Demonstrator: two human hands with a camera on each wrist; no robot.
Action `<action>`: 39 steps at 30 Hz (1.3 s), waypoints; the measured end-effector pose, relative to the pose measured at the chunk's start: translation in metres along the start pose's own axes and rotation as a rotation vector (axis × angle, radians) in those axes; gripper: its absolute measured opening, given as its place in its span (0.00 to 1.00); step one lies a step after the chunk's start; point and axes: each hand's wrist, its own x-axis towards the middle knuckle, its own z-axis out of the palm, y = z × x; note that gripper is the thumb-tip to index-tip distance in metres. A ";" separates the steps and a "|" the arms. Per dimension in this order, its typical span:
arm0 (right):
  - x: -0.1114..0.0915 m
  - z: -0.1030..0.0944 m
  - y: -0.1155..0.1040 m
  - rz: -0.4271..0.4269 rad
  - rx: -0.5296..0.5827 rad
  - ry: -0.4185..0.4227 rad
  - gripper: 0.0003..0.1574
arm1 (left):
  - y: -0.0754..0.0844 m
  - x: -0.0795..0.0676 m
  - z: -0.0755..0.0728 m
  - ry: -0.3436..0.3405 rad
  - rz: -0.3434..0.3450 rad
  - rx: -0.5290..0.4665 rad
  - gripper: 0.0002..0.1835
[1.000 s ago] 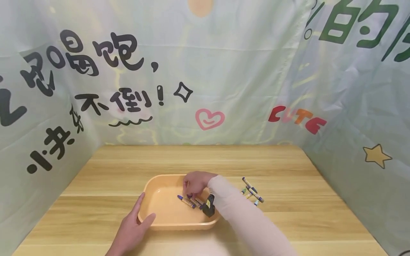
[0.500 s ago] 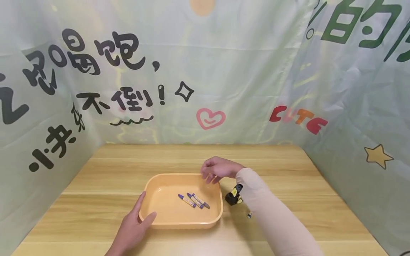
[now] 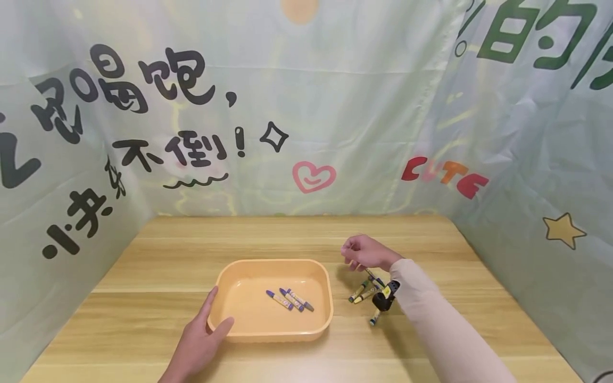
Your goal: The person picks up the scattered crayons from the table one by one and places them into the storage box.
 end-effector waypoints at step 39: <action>-0.021 -0.014 0.048 0.019 -0.460 0.144 0.11 | -0.002 0.001 0.000 0.016 0.006 -0.009 0.44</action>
